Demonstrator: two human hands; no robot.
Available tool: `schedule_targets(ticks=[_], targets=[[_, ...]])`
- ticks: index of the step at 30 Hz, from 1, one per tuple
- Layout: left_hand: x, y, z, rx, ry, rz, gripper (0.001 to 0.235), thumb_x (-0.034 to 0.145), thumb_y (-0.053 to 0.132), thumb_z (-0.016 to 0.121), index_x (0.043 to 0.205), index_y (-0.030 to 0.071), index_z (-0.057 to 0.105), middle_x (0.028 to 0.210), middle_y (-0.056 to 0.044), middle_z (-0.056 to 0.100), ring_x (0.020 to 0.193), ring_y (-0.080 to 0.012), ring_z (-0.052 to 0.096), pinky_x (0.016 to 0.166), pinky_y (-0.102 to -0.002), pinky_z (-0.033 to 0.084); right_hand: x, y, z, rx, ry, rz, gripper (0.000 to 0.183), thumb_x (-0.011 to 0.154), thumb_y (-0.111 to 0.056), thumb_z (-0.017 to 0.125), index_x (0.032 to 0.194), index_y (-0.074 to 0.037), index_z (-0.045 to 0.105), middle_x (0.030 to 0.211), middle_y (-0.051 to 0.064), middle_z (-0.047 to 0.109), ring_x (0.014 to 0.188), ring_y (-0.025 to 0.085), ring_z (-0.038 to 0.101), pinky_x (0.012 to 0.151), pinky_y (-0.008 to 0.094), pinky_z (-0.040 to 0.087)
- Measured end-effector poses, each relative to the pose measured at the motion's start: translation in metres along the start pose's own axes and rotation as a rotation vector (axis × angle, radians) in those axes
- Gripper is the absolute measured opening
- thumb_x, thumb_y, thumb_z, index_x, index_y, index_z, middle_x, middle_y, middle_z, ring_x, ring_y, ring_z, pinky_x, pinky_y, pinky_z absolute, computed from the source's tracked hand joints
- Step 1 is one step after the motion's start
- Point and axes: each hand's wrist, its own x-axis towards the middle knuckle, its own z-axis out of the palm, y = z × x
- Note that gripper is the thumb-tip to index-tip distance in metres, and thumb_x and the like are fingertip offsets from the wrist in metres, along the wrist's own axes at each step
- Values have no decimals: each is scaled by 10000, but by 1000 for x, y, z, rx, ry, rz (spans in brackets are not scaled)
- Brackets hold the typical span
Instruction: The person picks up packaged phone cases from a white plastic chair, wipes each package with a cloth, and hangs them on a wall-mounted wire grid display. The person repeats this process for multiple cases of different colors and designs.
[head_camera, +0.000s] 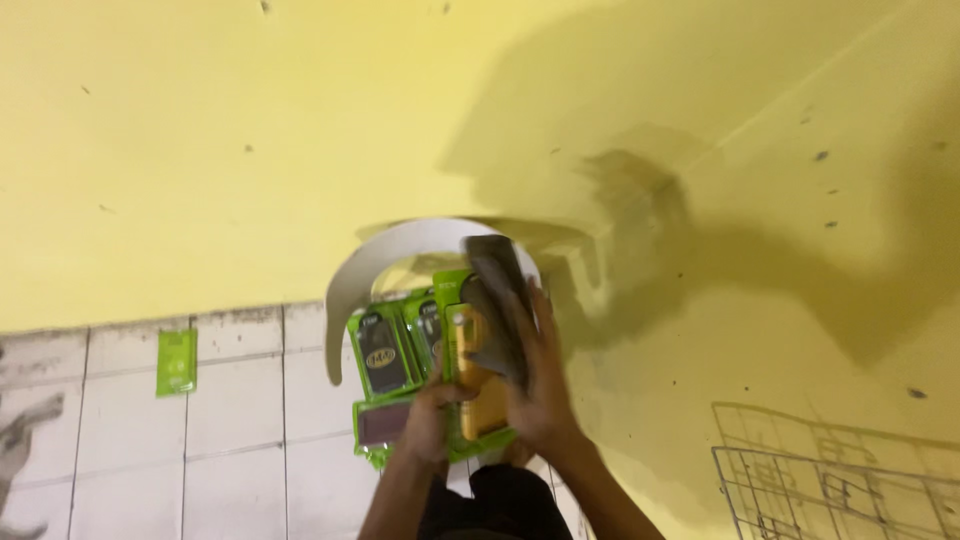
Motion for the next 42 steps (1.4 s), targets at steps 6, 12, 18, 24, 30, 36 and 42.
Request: schedule_targets(ticks=[6, 12, 18, 24, 30, 36, 42], targets=[[-37, 46, 60, -54, -134, 315, 604, 1043, 400, 286, 1587, 139, 300, 1577, -118, 443, 1428, -286, 463, 1159, -438, 413, 28, -109, -6, -335, -197, -173, 849, 730, -18, 691, 1536, -95, 435, 1664, 141, 280, 1535, 458, 185, 1222, 597, 151], [-47, 89, 73, -294, -94, 251, 712, 1024, 605, 283, 1502, 106, 454, 1400, -135, 592, 1229, -308, 590, 1035, -445, 505, -18, -122, -19, -232, -289, -219, 830, 740, -1, 671, 1534, -90, 448, 1661, 145, 337, 1553, 434, 228, 1241, 562, 186], [-58, 107, 80, -141, 33, 360, 642, 1063, 526, 311, 1490, 76, 473, 1340, -167, 636, 1144, -289, 666, 926, -425, 574, -46, -23, -10, 332, -79, 360, 618, 916, -58, 481, 1532, -105, 469, 1404, 126, 663, 1183, 326, 656, 935, 445, 568], [-61, 95, 90, 531, 94, 430, 694, 979, 328, 463, 1616, 251, 199, 1386, -186, 615, 1155, -296, 683, 915, -405, 601, -44, 31, -44, 888, 197, 775, 551, 1048, -321, 587, 1468, 14, 463, 1368, 200, 594, 1219, 333, 588, 1017, 470, 508], [-29, 15, 87, 245, -299, 337, 640, 1103, 453, 334, 1660, 146, 265, 1639, -73, 409, 1398, -108, 483, 1125, -279, 402, -58, -23, -34, 216, 11, -52, 549, 1132, -253, 470, 1604, 18, 398, 1686, 242, 387, 1551, 372, 365, 1248, 483, 244], [-32, 17, 59, -171, -409, 76, 682, 1137, 462, 487, 1559, -70, 421, 1311, -281, 526, 1130, -376, 524, 958, -498, 434, -57, 9, -44, 566, -3, 348, 530, 1040, -228, 595, 1514, -32, 458, 1375, 172, 601, 1173, 255, 635, 1006, 423, 528], [-51, 40, 79, -400, -506, 115, 679, 926, 472, 441, 1463, 58, 486, 1426, -199, 577, 1250, -370, 610, 1056, -557, 477, -17, -12, -87, 810, 197, 377, 605, 1039, -260, 543, 1576, -68, 340, 1510, 167, 498, 1299, 306, 566, 1066, 445, 501]])
